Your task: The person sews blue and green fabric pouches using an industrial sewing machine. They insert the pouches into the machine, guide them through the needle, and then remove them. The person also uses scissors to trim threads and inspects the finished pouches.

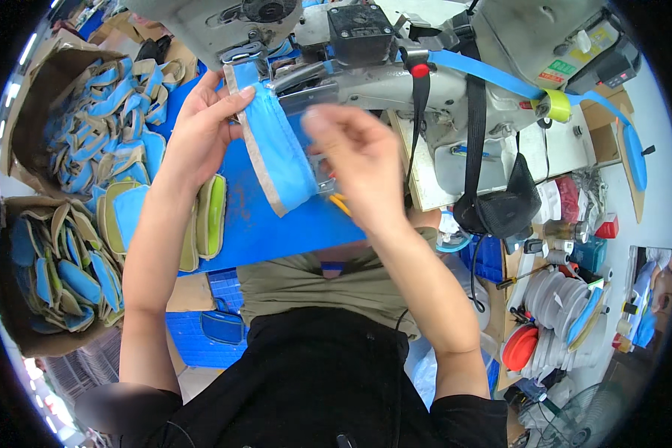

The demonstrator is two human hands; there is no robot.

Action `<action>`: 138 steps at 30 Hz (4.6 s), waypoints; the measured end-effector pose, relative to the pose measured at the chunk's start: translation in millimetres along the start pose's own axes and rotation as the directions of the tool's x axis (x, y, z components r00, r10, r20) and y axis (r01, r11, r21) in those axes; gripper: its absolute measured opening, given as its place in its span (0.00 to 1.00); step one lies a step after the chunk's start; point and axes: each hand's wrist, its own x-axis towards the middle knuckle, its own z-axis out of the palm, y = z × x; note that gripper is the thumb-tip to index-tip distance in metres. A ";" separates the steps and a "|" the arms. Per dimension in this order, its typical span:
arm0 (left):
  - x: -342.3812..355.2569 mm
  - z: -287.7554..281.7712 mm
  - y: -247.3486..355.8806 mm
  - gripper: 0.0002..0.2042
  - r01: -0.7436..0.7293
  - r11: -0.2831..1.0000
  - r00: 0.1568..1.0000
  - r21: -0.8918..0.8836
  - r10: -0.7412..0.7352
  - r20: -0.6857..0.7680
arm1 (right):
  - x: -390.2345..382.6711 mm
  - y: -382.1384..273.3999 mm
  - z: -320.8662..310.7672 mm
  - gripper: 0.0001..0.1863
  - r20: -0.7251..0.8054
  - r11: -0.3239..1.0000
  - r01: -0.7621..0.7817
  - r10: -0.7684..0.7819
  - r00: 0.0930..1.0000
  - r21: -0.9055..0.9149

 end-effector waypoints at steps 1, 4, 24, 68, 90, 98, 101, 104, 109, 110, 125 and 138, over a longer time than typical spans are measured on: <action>-3.3 3.0 2.3 0.29 0.004 1.000 1.000 0.017 -0.004 -0.004 | 3.2 7.3 9.6 0.18 0.038 1.000 0.010 -0.010 0.999 -0.002; -9.4 3.4 2.0 0.30 0.000 0.996 1.000 0.092 -0.001 0.011 | 16.4 0.4 27.6 0.18 0.171 0.998 -0.041 0.033 0.985 0.043; 13.7 -3.7 -0.5 0.25 0.108 0.979 0.986 -0.173 -0.128 -0.108 | 6.1 19.4 37.4 0.15 0.216 0.853 -0.289 0.213 0.953 0.435; -19.9 12.5 -28.5 0.10 -0.199 0.959 0.969 0.201 0.222 -0.103 | 191.4 -398.5 -334.5 0.25 -0.325 0.515 -0.109 -0.350 0.879 -0.850; -139.4 -25.2 -99.4 0.07 -0.018 1.000 0.955 0.018 0.023 -0.295 | -32.5 85.7 -72.4 0.35 0.437 0.109 0.427 0.094 0.895 -0.898; -150.9 -30.7 -99.6 0.07 -0.042 0.992 0.934 -0.122 -0.004 -0.358 | -24.8 73.3 -73.2 0.50 0.162 0.196 0.052 0.599 0.784 -0.979; -147.0 -32.7 -103.5 0.07 -0.065 0.990 0.938 -0.127 0.017 -0.345 | -54.8 76.3 -76.6 0.42 0.309 0.722 -0.280 0.567 0.764 -0.633; -145.4 -30.9 -107.0 0.06 -0.047 0.997 0.947 -0.061 0.025 -0.319 | -75.2 56.5 -35.0 0.38 0.267 0.642 -0.004 0.324 0.908 -0.767; -145.2 -22.5 -111.1 0.05 -0.085 0.986 0.938 0.145 0.128 -0.323 | -63.2 74.2 -17.3 0.36 0.360 0.690 0.211 0.078 0.930 -0.693; -144.9 -19.2 -109.0 0.05 -0.092 0.977 0.937 0.192 0.150 -0.316 | -61.9 77.0 -16.1 0.35 0.353 0.708 0.211 0.057 0.934 -0.674; -120.5 6.9 -112.7 0.04 -0.095 0.873 0.942 0.478 0.234 -0.240 | -39.0 77.3 -43.7 0.31 0.229 0.658 0.077 0.147 0.962 -0.749; -4.0 -74.1 -170.1 0.16 -0.108 0.205 0.967 0.973 0.247 0.056 | -7.7 115.1 -69.8 0.21 0.332 0.176 0.392 -0.293 0.897 -0.903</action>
